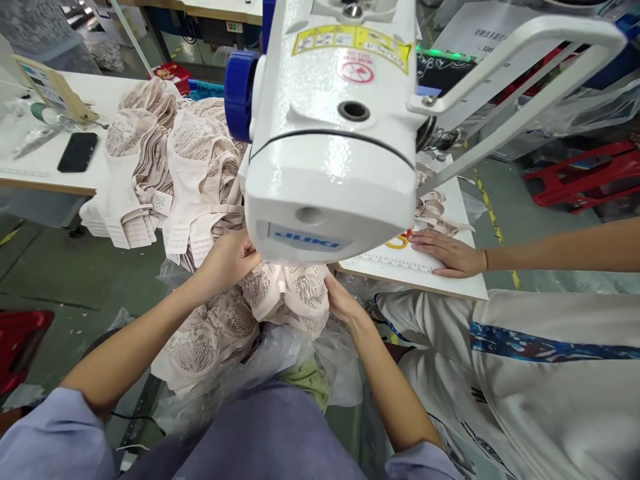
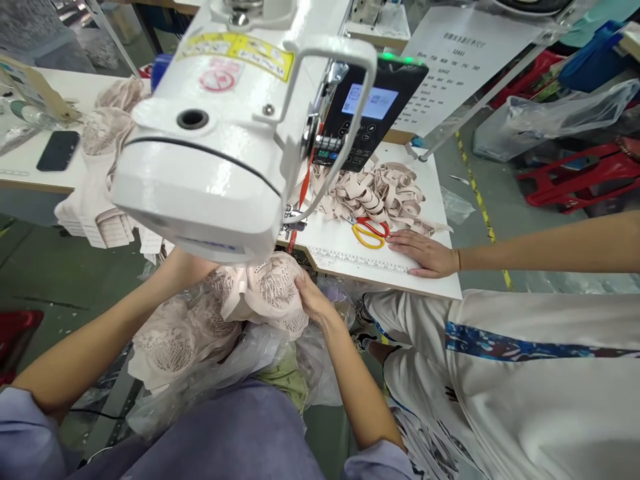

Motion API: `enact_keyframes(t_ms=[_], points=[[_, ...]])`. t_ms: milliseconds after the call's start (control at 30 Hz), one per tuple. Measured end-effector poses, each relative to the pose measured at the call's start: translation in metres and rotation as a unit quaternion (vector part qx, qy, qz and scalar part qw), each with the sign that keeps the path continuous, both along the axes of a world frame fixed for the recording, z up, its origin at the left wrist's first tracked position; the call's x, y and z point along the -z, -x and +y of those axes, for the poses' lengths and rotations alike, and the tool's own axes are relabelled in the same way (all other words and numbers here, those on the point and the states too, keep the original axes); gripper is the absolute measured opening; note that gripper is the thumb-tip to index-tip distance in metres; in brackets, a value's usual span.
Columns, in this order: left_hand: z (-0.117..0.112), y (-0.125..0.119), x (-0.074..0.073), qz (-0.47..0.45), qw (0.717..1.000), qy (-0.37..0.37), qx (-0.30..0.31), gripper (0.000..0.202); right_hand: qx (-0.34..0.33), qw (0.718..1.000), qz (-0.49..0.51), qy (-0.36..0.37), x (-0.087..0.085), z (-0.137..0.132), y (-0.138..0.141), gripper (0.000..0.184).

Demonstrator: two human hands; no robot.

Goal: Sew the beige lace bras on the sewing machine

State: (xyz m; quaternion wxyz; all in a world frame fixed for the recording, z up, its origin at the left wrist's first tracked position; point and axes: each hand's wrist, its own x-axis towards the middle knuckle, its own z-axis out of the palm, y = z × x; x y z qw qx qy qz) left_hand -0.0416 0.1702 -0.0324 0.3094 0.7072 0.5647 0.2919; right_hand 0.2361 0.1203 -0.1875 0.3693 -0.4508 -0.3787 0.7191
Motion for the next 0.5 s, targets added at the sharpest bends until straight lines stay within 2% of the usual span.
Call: enact_keyframes(t_ms=[100,200,300,367,433,500], points=[[-0.001,-0.001,-0.002,0.024,0.999,-0.003,0.046,0.017,-0.016,0.997,0.045,0.058,0.016,-0.015,-0.008,0.090],[-0.005,0.003,-0.005,0.050,0.997,0.007,0.063,0.006,0.040,0.995,0.062,0.060,0.015,-0.022,-0.015,0.079],[-0.015,0.011,-0.006,0.060,0.997,0.035,0.030,0.018,0.130,0.987,0.075,0.049,-0.001,-0.021,-0.020,0.060],[-0.026,0.016,-0.006,0.075,0.997,0.029,0.001,0.028,0.160,0.983,0.076,0.040,-0.016,-0.019,-0.023,0.054],[-0.042,0.017,-0.009,0.095,0.995,-0.027,-0.016,0.029,0.184,0.981,0.066,0.020,-0.033,-0.018,-0.025,0.052],[-0.062,0.010,-0.015,0.095,0.988,-0.125,-0.002,0.021,0.194,0.980,0.046,-0.012,-0.051,-0.021,-0.023,0.048]])
